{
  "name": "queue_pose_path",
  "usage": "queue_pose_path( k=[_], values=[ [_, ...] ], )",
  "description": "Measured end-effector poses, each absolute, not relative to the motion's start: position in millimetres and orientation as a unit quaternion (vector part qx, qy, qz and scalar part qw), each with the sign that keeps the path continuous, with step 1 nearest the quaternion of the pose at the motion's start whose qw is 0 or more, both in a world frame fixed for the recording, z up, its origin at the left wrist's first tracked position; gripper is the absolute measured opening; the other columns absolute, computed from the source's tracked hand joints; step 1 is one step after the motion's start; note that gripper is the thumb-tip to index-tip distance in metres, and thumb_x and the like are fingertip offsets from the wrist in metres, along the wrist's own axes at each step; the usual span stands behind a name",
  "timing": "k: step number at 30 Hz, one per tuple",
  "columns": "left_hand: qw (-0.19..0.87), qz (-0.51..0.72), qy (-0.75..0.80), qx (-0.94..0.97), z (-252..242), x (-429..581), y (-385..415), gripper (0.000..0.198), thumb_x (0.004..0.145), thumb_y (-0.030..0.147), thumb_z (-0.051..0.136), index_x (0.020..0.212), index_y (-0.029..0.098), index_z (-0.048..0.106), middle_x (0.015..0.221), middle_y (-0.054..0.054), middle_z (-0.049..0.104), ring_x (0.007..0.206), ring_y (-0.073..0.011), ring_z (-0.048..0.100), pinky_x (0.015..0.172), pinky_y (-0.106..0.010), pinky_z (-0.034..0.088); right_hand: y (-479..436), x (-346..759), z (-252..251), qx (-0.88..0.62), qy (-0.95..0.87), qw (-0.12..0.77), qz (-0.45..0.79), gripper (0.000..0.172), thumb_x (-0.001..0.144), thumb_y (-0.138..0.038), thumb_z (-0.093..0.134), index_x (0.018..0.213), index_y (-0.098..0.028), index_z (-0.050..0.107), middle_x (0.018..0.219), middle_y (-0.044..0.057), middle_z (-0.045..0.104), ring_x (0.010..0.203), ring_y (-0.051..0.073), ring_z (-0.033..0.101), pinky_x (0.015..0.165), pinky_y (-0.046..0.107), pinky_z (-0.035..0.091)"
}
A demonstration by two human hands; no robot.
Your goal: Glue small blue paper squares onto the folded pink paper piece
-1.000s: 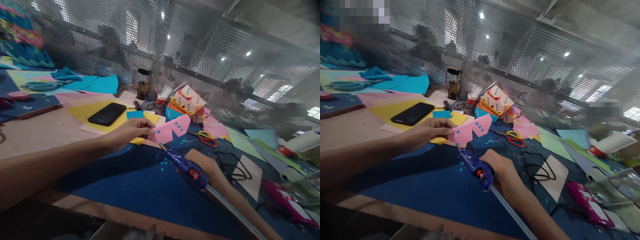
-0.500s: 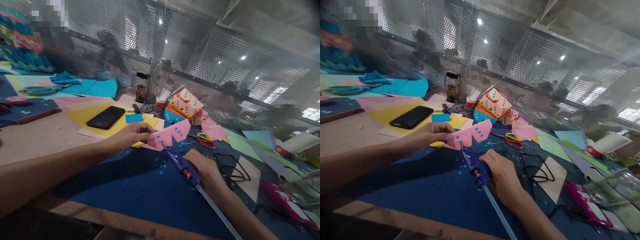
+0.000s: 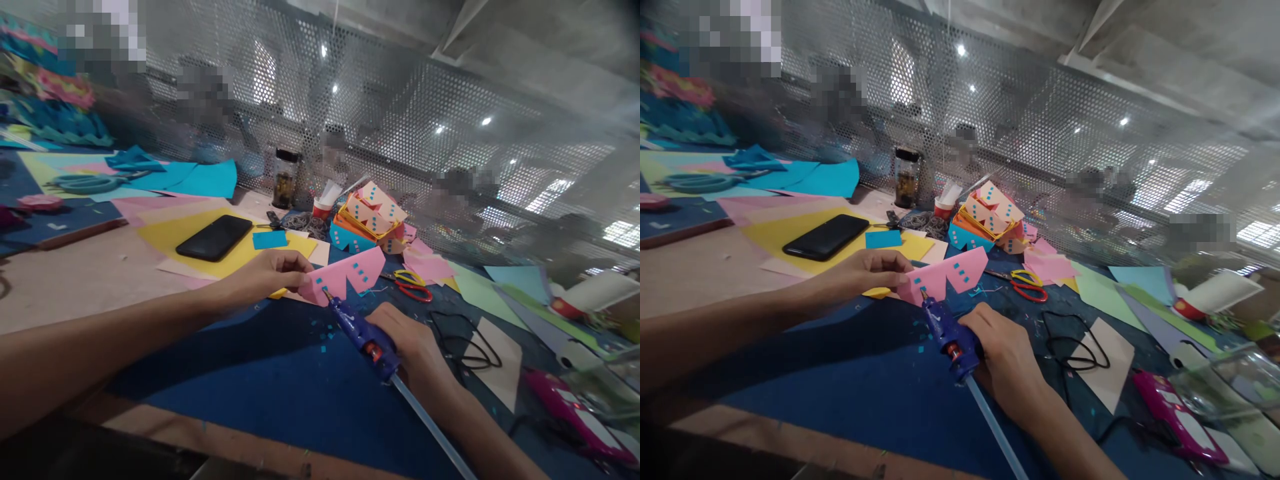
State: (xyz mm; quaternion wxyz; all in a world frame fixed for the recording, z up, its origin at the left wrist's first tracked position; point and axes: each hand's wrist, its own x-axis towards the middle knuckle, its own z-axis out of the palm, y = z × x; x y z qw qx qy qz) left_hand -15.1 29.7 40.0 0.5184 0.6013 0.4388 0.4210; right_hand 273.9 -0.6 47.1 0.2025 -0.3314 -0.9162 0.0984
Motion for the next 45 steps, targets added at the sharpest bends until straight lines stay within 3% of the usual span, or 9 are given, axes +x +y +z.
queue_pose_path(
  k=[45],
  values=[
    [0.494, 0.403, 0.445, 0.628, 39.8, -16.7, 29.6, 0.018, 0.081, 0.030, 0.069, 0.092, 0.016, 0.068, 0.090, -0.005, 0.072, 0.083, -0.0189, 0.065, 0.074, -0.030, 0.048, -0.2, 274.5, 46.2, -0.334, -0.912, 0.219, 0.092, 0.011, 0.092, -0.019, 0.053, 0.101, -0.021, 0.060, 0.095, 0.004, 0.058, 0.084, 0.018, 0.059, 0.071, 0.027, 0.039]
  ],
)
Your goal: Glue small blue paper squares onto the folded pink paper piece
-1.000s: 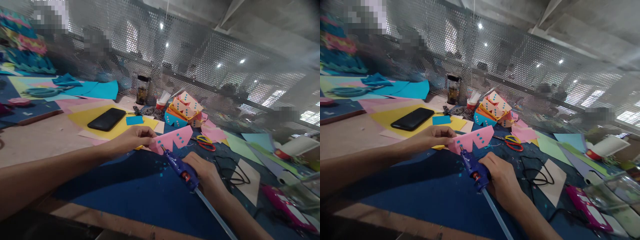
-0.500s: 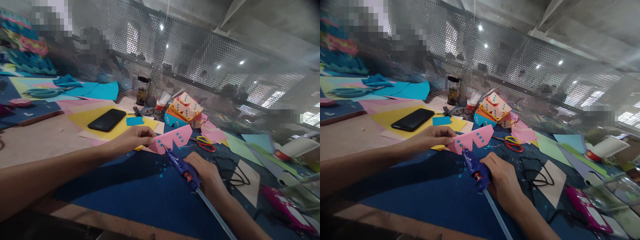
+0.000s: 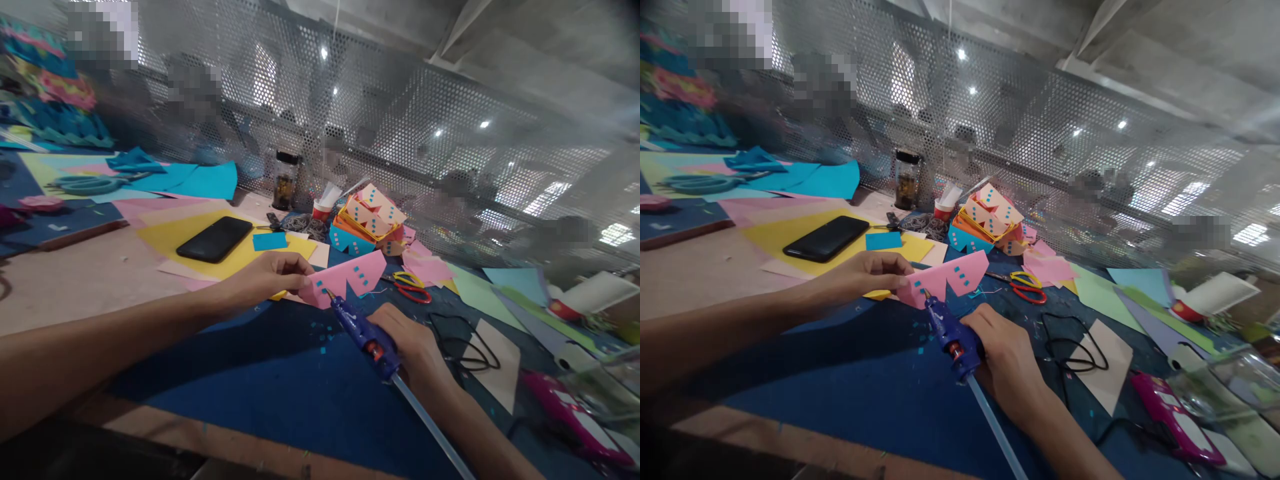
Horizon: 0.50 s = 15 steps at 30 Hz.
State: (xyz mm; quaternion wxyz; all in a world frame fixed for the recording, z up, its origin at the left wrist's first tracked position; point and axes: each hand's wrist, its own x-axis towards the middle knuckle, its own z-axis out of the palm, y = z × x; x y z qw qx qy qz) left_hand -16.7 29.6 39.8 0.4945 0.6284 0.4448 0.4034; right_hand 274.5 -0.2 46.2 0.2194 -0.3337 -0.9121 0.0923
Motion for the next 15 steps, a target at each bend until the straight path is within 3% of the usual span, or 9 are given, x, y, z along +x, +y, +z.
queue_pose_path(
  k=[15],
  values=[
    [0.499, 0.431, 0.443, 0.607, 46.8, -13.7, 26.0, 0.012, 0.078, 0.020, 0.068, 0.088, 0.015, 0.069, 0.088, -0.003, 0.072, 0.081, -0.0169, 0.065, 0.075, -0.028, 0.046, -1.9, 275.2, 43.8, -0.327, -0.912, 0.228, 0.091, 0.010, 0.092, -0.019, 0.053, 0.099, -0.020, 0.060, 0.093, 0.004, 0.059, 0.082, 0.018, 0.058, 0.072, 0.027, 0.039]
  ],
)
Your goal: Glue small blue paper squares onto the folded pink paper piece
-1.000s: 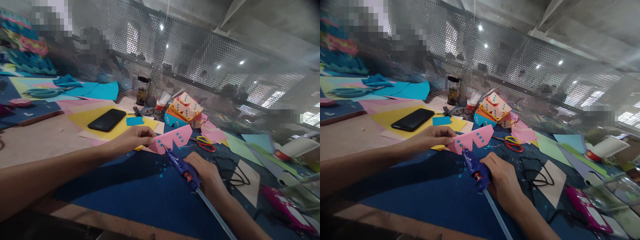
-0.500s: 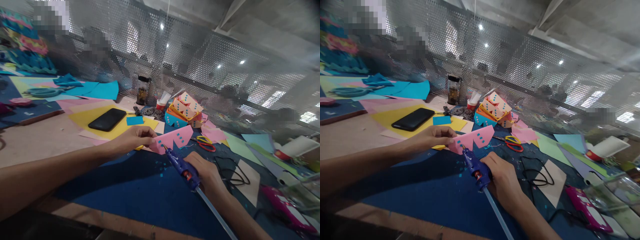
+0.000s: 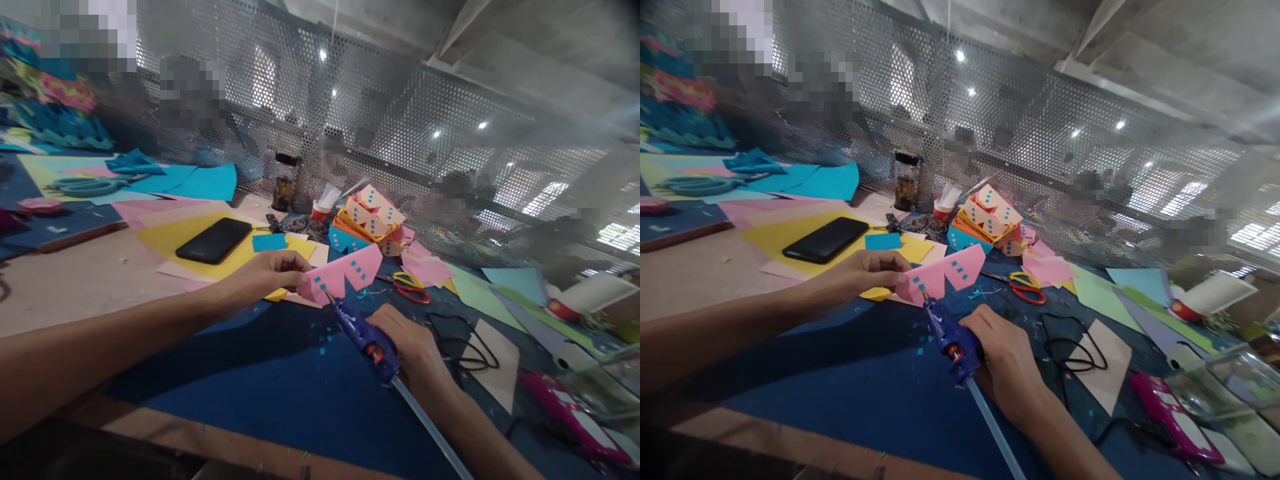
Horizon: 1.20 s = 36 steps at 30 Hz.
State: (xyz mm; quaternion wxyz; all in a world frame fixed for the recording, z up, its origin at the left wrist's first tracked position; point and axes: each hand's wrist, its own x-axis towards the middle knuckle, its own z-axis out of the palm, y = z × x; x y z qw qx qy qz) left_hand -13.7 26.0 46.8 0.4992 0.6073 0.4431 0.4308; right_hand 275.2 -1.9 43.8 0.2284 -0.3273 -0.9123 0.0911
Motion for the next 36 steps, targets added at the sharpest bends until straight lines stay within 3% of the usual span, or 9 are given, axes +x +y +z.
queue_pose_path(
  k=[16, 24, 36],
  values=[
    [0.505, 0.430, 0.433, 0.610, 45.5, -13.4, 26.7, 0.013, 0.077, 0.023, 0.070, 0.088, 0.015, 0.068, 0.087, -0.003, 0.072, 0.081, -0.0179, 0.065, 0.077, -0.031, 0.048, -1.8, 275.3, 46.7, -0.338, -0.911, 0.222, 0.078, 0.015, 0.090, -0.014, 0.052, 0.100, -0.021, 0.060, 0.094, 0.004, 0.059, 0.085, 0.018, 0.059, 0.072, 0.026, 0.040],
    [0.507, 0.415, 0.435, 0.617, 46.5, -14.3, 25.1, 0.017, 0.080, 0.029, 0.070, 0.090, 0.015, 0.068, 0.090, -0.007, 0.074, 0.085, -0.0213, 0.067, 0.079, -0.034, 0.050, -1.1, 273.7, 45.4, -0.332, -0.911, 0.230, 0.088, 0.009, 0.092, -0.020, 0.054, 0.099, -0.020, 0.060, 0.093, 0.004, 0.058, 0.083, 0.018, 0.059, 0.071, 0.027, 0.040],
    [0.496, 0.449, 0.449, 0.592, 48.8, -14.0, 27.3, 0.014, 0.077, 0.025, 0.071, 0.088, 0.016, 0.071, 0.084, -0.005, 0.074, 0.079, -0.0183, 0.067, 0.073, -0.030, 0.049, -2.0, 274.3, 44.3, -0.327, -0.909, 0.245, 0.084, 0.011, 0.091, -0.017, 0.052, 0.098, -0.020, 0.060, 0.092, 0.004, 0.059, 0.082, 0.018, 0.058, 0.070, 0.027, 0.039]
  ],
)
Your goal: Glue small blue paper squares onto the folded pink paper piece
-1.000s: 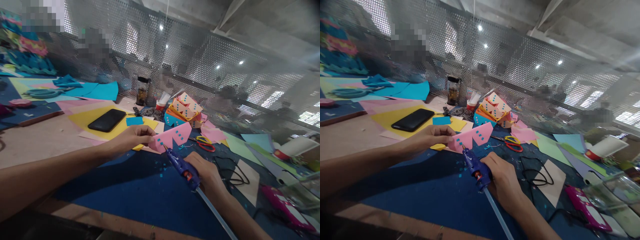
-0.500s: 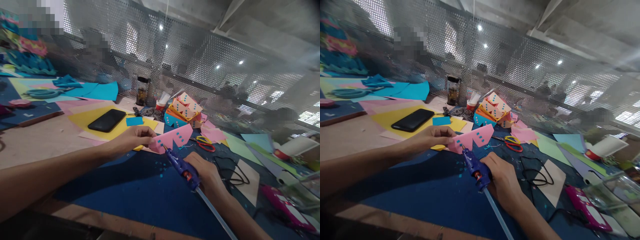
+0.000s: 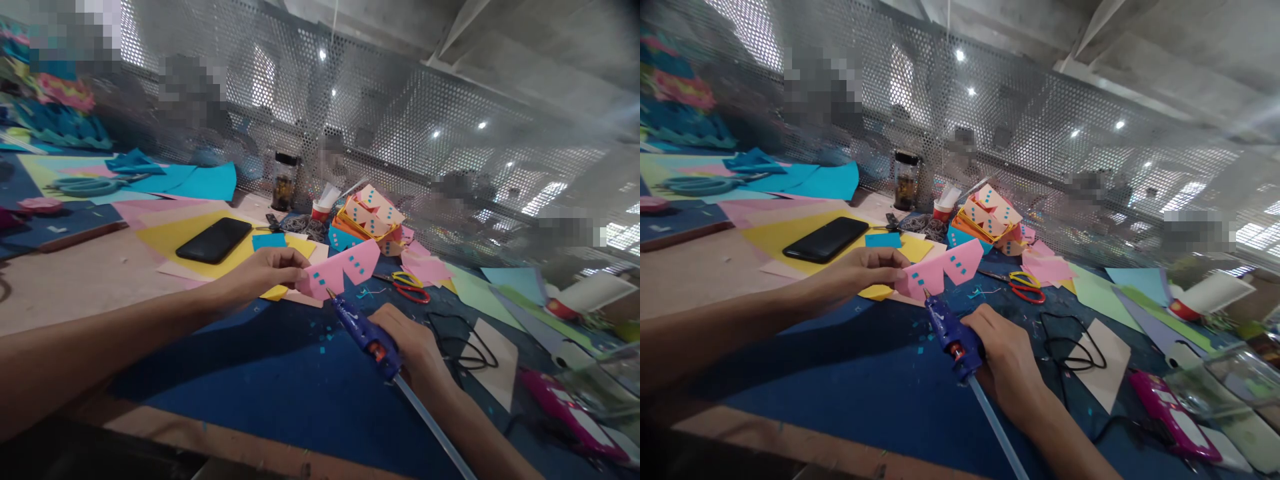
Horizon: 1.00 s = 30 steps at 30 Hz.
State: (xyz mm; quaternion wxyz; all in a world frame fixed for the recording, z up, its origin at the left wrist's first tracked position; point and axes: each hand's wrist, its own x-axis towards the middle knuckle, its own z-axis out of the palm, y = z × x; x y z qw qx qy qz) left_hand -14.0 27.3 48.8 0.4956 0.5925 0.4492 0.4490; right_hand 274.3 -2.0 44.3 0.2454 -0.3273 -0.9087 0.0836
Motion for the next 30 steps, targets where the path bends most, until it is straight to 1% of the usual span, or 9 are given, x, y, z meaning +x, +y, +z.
queue_pose_path(
  k=[5, 8, 13, 19, 23, 27, 30],
  values=[
    [0.505, 0.459, 0.435, 0.588, 49.0, -15.5, 26.1, 0.015, 0.078, 0.025, 0.071, 0.090, 0.016, 0.070, 0.086, -0.004, 0.074, 0.081, -0.0180, 0.067, 0.078, -0.030, 0.050, -2.7, 275.2, 45.2, -0.328, -0.909, 0.241, 0.090, 0.014, 0.090, -0.013, 0.048, 0.095, -0.019, 0.059, 0.088, 0.004, 0.058, 0.081, 0.017, 0.057, 0.071, 0.027, 0.039],
    [0.503, 0.458, 0.437, 0.588, 49.1, -15.2, 26.1, 0.014, 0.078, 0.024, 0.070, 0.090, 0.015, 0.069, 0.086, -0.005, 0.074, 0.081, -0.0177, 0.067, 0.077, -0.030, 0.049, -2.9, 275.8, 45.5, -0.328, -0.909, 0.242, 0.085, 0.016, 0.089, -0.011, 0.047, 0.094, -0.019, 0.059, 0.090, 0.004, 0.060, 0.082, 0.017, 0.058, 0.072, 0.027, 0.040],
    [0.504, 0.452, 0.445, 0.586, 48.8, -14.9, 27.2, 0.015, 0.079, 0.026, 0.071, 0.089, 0.016, 0.069, 0.087, -0.005, 0.074, 0.080, -0.0180, 0.068, 0.074, -0.029, 0.049, -1.8, 274.7, 44.9, -0.324, -0.909, 0.253, 0.063, 0.012, 0.089, -0.013, 0.050, 0.091, -0.020, 0.060, 0.084, 0.002, 0.059, 0.076, 0.016, 0.057, 0.068, 0.026, 0.040],
    [0.491, 0.448, 0.451, 0.595, 48.9, -15.2, 28.5, 0.017, 0.076, 0.028, 0.072, 0.087, 0.016, 0.070, 0.086, -0.005, 0.073, 0.079, -0.0189, 0.067, 0.071, -0.030, 0.050, -3.4, 274.0, 47.1, -0.327, -0.913, 0.241, 0.040, 0.016, 0.086, -0.010, 0.048, 0.089, -0.020, 0.059, 0.083, 0.002, 0.058, 0.075, 0.015, 0.056, 0.065, 0.024, 0.037],
    [0.491, 0.446, 0.451, 0.598, 49.0, -15.3, 28.0, 0.016, 0.077, 0.028, 0.071, 0.088, 0.016, 0.070, 0.087, -0.005, 0.073, 0.080, -0.0187, 0.067, 0.072, -0.030, 0.051, -3.9, 273.6, 47.5, -0.332, -0.912, 0.240, 0.040, 0.015, 0.085, -0.010, 0.049, 0.088, -0.020, 0.059, 0.082, 0.001, 0.057, 0.074, 0.015, 0.056, 0.066, 0.025, 0.037],
    [0.499, 0.450, 0.443, 0.594, 48.9, -14.9, 27.0, 0.015, 0.078, 0.027, 0.070, 0.089, 0.017, 0.070, 0.087, -0.005, 0.074, 0.082, -0.0183, 0.068, 0.075, -0.030, 0.050, -3.5, 273.7, 46.4, -0.325, -0.913, 0.244, 0.042, 0.012, 0.087, -0.011, 0.049, 0.087, -0.020, 0.058, 0.081, 0.001, 0.057, 0.073, 0.015, 0.055, 0.065, 0.025, 0.037],
    [0.498, 0.450, 0.446, 0.592, 48.5, -14.9, 27.4, 0.015, 0.079, 0.027, 0.071, 0.088, 0.016, 0.070, 0.086, -0.004, 0.074, 0.080, -0.0178, 0.067, 0.073, -0.029, 0.049, -3.2, 273.9, 45.5, -0.326, -0.913, 0.244, 0.032, 0.011, 0.087, -0.012, 0.050, 0.086, -0.020, 0.058, 0.080, 0.001, 0.056, 0.072, 0.015, 0.055, 0.064, 0.025, 0.036]
  ],
)
